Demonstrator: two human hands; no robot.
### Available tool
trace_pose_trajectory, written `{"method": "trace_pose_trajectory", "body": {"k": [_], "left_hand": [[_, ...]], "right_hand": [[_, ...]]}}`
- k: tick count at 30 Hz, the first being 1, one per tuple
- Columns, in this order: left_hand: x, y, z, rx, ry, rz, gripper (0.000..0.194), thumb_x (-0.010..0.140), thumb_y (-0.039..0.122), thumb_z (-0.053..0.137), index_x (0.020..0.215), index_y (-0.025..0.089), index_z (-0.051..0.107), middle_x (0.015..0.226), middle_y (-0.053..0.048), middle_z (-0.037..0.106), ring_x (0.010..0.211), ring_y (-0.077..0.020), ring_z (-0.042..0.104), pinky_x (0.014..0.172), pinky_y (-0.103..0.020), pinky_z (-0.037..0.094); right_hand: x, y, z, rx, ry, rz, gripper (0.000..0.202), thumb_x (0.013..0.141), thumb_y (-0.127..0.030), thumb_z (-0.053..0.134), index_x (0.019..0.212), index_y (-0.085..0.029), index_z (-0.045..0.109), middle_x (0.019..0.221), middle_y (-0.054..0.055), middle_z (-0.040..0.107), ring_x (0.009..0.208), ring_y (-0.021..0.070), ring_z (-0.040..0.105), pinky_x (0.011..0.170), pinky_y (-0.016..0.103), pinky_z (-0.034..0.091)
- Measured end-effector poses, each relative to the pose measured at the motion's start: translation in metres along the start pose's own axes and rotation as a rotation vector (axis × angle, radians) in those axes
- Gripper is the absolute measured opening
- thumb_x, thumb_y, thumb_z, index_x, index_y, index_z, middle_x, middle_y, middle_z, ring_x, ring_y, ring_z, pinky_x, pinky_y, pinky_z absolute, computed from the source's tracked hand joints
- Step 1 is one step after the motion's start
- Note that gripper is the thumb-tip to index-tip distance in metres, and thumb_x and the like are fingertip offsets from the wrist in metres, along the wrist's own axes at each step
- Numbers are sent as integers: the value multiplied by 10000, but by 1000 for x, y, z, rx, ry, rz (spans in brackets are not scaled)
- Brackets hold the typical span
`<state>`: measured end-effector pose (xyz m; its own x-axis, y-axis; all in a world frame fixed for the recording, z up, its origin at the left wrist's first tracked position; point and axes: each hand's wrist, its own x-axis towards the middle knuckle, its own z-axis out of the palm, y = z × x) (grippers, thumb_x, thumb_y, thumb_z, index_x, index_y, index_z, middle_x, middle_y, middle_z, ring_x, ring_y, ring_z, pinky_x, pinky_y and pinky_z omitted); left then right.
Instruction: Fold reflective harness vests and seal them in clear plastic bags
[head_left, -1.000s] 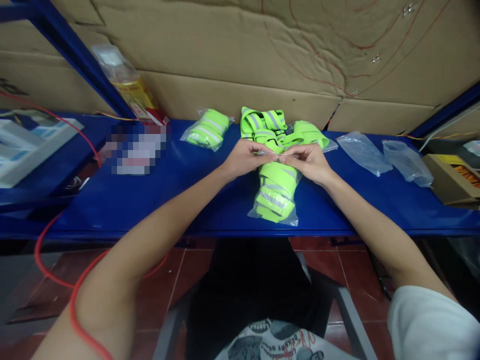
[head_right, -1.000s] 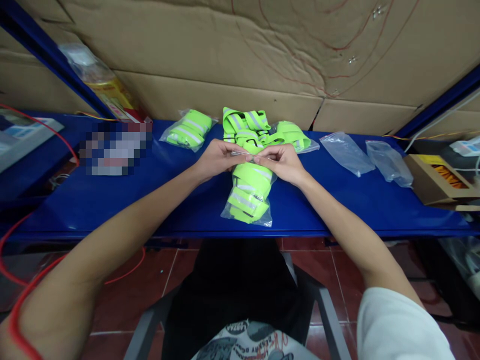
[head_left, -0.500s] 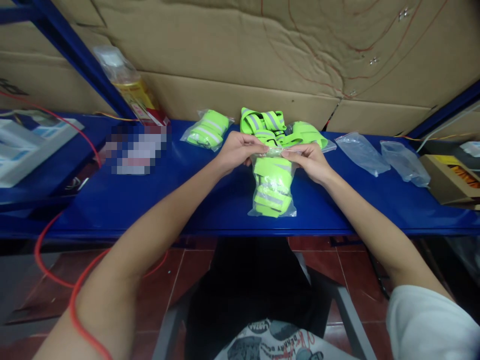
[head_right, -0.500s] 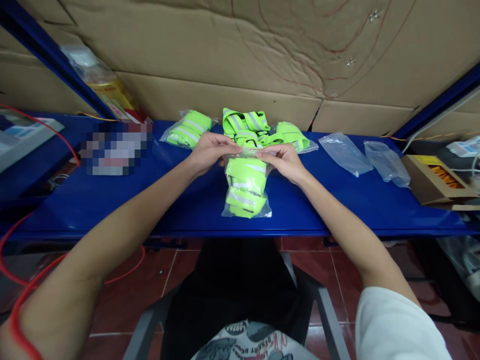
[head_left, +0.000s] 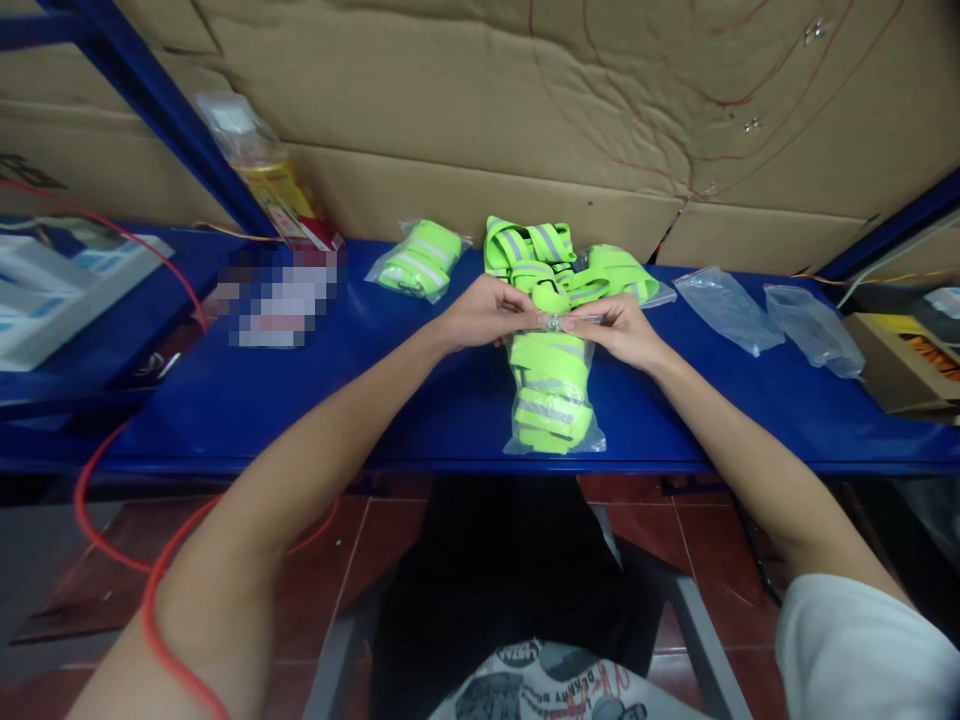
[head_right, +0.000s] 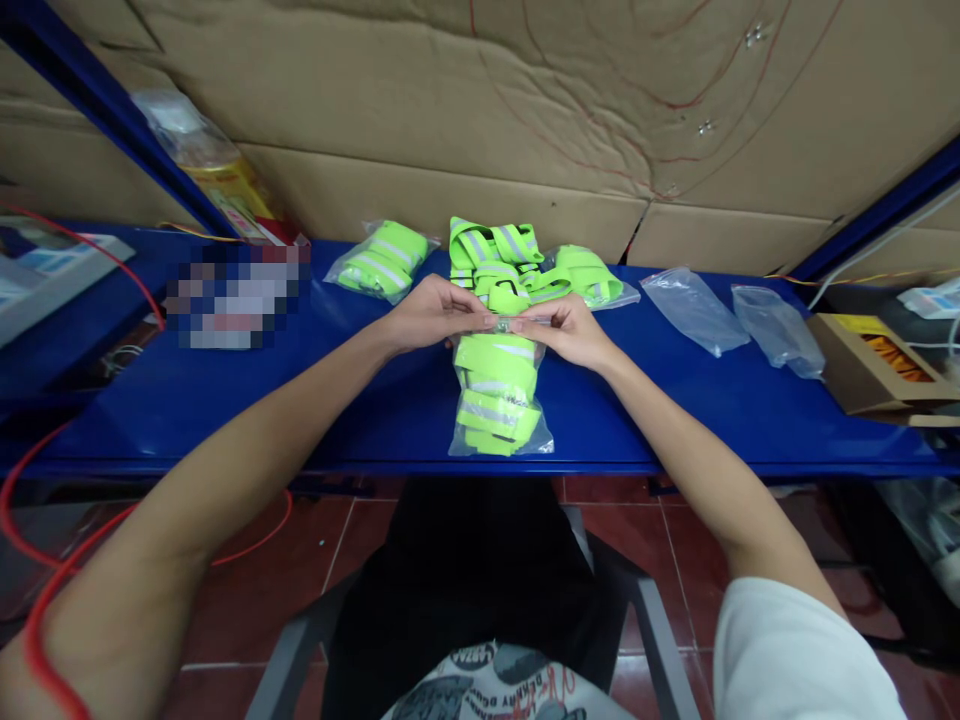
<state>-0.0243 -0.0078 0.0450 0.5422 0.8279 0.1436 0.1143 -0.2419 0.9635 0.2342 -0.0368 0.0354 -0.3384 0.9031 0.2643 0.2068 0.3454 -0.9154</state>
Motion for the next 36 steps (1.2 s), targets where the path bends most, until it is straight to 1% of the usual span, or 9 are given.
{"method": "trace_pose_trajectory", "body": {"k": [7, 12, 17, 21, 23, 26, 28, 31, 36], "left_hand": [[2, 0, 5, -89, 117, 8, 306, 755, 404, 1025, 735, 161, 840, 681, -71, 756, 501, -113, 605, 439, -234, 437], [2, 0, -4, -1, -76, -132, 254, 747, 402, 1021, 821, 190, 901, 666, -67, 744, 475, -119, 581, 413, -236, 410], [0, 1, -4, 53, -160, -55, 369, 749, 514, 1005, 739, 171, 869, 538, -10, 605, 457, -70, 434, 431, -215, 268], [-2, 6, -2, -11, -87, 53, 412, 726, 526, 1014, 729, 154, 836, 550, -5, 596, 476, -72, 422, 473, -242, 264], [-1, 7, -4, -57, 23, 84, 431, 712, 532, 1015, 704, 155, 807, 582, -18, 625, 496, -84, 468, 488, -247, 294], [5, 8, -10, -148, 225, 87, 456, 678, 540, 1024, 706, 158, 776, 651, -31, 679, 547, -105, 556, 517, -236, 378], [8, 10, -14, -204, 302, 80, 500, 711, 602, 1002, 757, 157, 779, 708, -39, 711, 590, -120, 615, 547, -229, 444], [9, 13, -17, -215, 342, 81, 614, 860, 767, 859, 913, 159, 795, 771, -54, 727, 650, -153, 693, 575, -236, 511], [3, 13, -7, -85, 181, 77, 647, 720, 696, 1012, 1054, 188, 790, 744, -29, 711, 555, -142, 628, 465, -245, 440]], "right_hand": [[2, -4, 2, 74, 39, 97, 452, 756, -703, 967, 879, -271, 924, 786, 13, 830, 641, 152, 708, 525, 268, 583], [0, -5, 2, 70, -64, 87, 439, 710, -680, 999, 871, -276, 932, 806, 27, 857, 631, 165, 721, 569, 299, 637], [-3, -5, 6, 54, -151, 75, 449, 735, -669, 994, 925, -266, 939, 802, 27, 854, 604, 163, 710, 579, 307, 650], [-4, -7, 3, 94, -163, 127, 550, 828, -745, 903, 994, -221, 920, 780, 38, 832, 599, 158, 736, 506, 252, 612], [-4, -9, -1, 159, -307, 187, 614, 829, -760, 893, 1053, -189, 897, 810, 53, 834, 621, 166, 760, 489, 239, 610], [-5, -11, -2, 189, -528, 232, 653, 759, -619, 1002, 1206, -167, 853, 864, 55, 850, 616, 171, 763, 498, 247, 623], [-5, -12, 1, 167, -480, 213, 661, 734, -542, 1037, 1235, -163, 832, 851, 46, 844, 597, 173, 751, 516, 269, 635], [-4, -10, 6, 168, -223, 164, 700, 731, -617, 1022, 1234, -181, 805, 780, 26, 807, 560, 191, 729, 505, 316, 635], [2, -5, 7, 164, 71, 104, 816, 727, -827, 932, 1264, -243, 743, 821, 32, 795, 569, 202, 715, 496, 347, 604]]}}
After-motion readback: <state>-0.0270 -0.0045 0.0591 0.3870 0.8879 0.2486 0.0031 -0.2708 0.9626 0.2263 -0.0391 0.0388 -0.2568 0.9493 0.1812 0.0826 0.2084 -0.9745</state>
